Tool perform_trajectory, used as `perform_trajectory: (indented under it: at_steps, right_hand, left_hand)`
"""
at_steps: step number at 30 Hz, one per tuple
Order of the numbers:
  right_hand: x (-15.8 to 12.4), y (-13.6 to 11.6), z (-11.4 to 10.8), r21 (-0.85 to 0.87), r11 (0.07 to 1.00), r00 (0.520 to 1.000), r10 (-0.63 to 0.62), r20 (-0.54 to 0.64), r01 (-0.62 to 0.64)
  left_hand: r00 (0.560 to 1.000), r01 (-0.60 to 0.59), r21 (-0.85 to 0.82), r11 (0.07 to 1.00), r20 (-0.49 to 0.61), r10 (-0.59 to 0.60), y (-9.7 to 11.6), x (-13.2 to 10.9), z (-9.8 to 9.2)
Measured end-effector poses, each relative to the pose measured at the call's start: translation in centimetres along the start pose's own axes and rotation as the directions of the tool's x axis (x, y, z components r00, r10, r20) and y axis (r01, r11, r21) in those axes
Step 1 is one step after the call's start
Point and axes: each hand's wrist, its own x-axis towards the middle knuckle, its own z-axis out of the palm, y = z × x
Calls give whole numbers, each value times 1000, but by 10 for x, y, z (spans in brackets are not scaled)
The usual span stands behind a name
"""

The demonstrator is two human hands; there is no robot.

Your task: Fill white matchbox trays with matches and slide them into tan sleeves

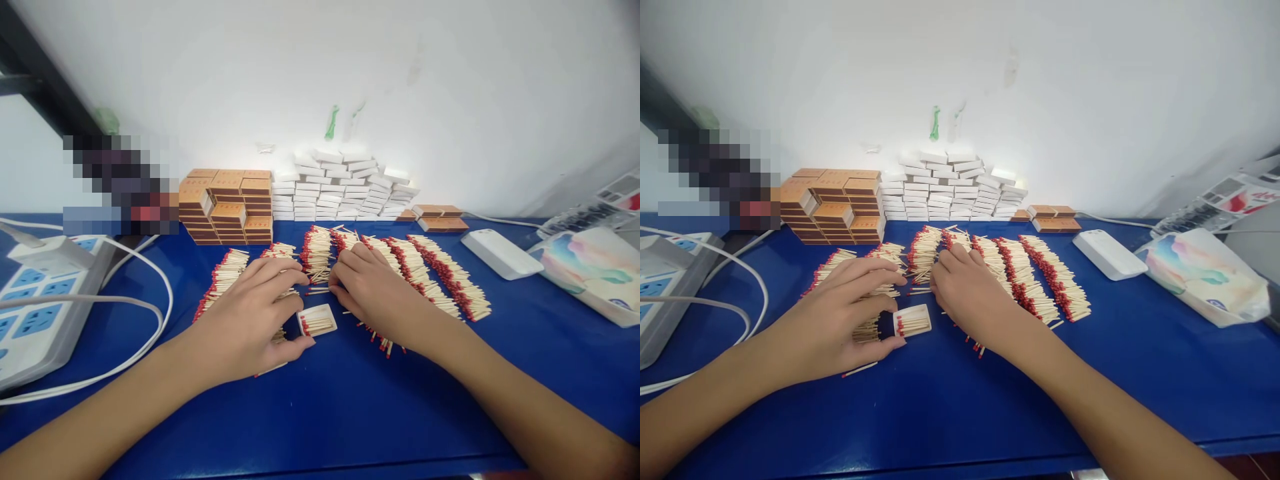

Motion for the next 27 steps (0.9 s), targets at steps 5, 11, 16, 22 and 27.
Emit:
perform_trajectory:
  at_steps: [5, 11, 16, 22, 27]
  right_hand:
    - [1, -3, 1, 12, 1000, 999, -9, -34, 9]
    - [-2, -4, 1, 150, 989, 997, 12, -71, -2]
    - [2, -7, 5, 142, 990, 1000, 8, -19, -5]
    - [-1, -3, -5, 70, 998, 999, 2, -44, 1]
    - [-14, -9, -26, 305, 952, 1000, -16, -24, 23]
  left_hand:
    - [1000, 0, 0, 1000, 3, 0, 1, 1, -1]
    - [1000, 3, 10, 1000, -2, -3, 0, 0, 0]
    - [1000, -5, 5, 1000, -1, 5, 0, -1, 1]
    - [1000, -5, 15, 1000, 1, 5, -1, 0, -2]
    - [1000, 10, 16, 1000, 2, -10, -2, 0, -1]
